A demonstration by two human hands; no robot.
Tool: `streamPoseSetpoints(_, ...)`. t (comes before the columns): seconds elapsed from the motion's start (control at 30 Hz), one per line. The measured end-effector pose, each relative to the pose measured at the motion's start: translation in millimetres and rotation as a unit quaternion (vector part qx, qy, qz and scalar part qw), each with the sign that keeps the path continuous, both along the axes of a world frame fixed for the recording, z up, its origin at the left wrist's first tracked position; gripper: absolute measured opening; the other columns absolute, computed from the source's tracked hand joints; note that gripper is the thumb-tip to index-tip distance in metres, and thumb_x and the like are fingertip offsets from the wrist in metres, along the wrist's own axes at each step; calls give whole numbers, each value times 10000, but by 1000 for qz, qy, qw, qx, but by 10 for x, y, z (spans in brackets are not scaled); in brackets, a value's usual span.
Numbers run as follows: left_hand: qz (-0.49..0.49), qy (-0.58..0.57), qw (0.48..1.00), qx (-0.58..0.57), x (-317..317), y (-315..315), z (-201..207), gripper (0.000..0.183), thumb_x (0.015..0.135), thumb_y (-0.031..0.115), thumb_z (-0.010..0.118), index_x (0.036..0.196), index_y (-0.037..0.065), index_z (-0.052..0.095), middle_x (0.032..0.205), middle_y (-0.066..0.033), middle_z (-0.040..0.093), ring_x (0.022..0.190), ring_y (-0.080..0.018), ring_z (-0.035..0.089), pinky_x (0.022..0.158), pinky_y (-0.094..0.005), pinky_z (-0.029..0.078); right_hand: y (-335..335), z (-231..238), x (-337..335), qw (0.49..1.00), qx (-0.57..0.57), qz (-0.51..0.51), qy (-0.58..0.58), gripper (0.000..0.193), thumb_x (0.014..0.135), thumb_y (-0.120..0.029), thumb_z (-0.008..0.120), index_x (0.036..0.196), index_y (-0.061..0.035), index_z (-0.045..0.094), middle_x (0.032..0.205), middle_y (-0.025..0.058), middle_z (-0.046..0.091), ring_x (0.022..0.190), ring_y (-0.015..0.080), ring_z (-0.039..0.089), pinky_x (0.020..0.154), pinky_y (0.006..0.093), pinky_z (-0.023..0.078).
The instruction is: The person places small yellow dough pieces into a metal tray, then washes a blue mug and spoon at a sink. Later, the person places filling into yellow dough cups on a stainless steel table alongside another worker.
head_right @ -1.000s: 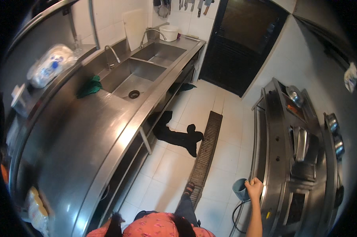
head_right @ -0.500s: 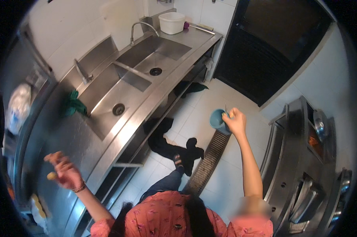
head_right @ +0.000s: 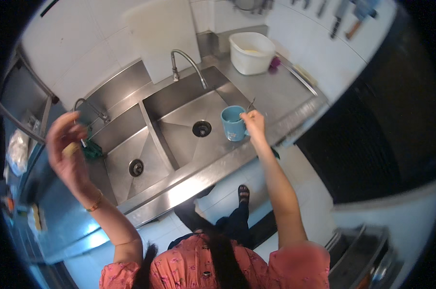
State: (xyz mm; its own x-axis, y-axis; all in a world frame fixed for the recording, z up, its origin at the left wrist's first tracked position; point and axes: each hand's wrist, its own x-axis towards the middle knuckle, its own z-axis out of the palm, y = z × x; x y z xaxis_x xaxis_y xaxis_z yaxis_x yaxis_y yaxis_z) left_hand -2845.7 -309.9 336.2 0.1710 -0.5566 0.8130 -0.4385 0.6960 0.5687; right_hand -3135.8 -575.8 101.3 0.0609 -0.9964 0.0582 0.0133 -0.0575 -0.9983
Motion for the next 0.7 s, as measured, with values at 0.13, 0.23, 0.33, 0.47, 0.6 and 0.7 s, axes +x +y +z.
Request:
streamPoseSetpoints(0.13,132,46,942,306,-171,-1225,-620,282,833,60,524,1113,26,516,1048,-60,541,821,-120,555,718,-236,454,-964,-750,338,953,-28,39,299,287,665,-270,664,687,-15,534,680,150,595,637,303,589,572,381,451)
streamPoseSetpoints(0.23,240,-16,864,442,-253,-1499,-905,298,809,11,531,1105,43,518,1026,-87,535,837,-166,592,704,-262,482,-1417,-1206,449,886,69,144,436,362,669,-334,621,855,-24,598,879,197,616,900,364,573,781,428,439)
streamPoseSetpoints(0.33,264,30,846,463,-287,-1415,-1084,308,815,7,529,1122,18,506,1094,-62,500,827,-131,574,711,-227,461,-1661,-1672,516,815,186,244,492,464,688,-328,597,1000,12,555,968,199,606,958,354,561,828,420,421)
streamPoseSetpoints(0.47,307,86,816,482,-185,-1371,-1426,271,852,67,501,1116,10,513,1049,-85,539,854,-134,589,699,-224,458,-1827,-2262,482,799,238,315,454,385,719,-177,592,1008,62,508,904,210,596,863,301,589,729,394,451)
streamPoseSetpoints(0.6,300,152,790,512,-49,-1621,-1907,271,855,171,509,1060,-4,538,917,-100,601,772,-155,611,670,-252,466,-1835,-2643,497,790,272,362,413,257,778,-67,545,983,75,480,743,171,600,680,239,605,585,374,457)
streamPoseSetpoints(0.7,320,137,781,518,-12,-2024,-2235,304,831,246,533,992,-10,566,802,-125,632,683,-186,622,651,-300,475,-1851,-2684,448,799,338,321,381,194,783,-60,556,911,84,546,731,163,601,651,255,591,561,367,444)
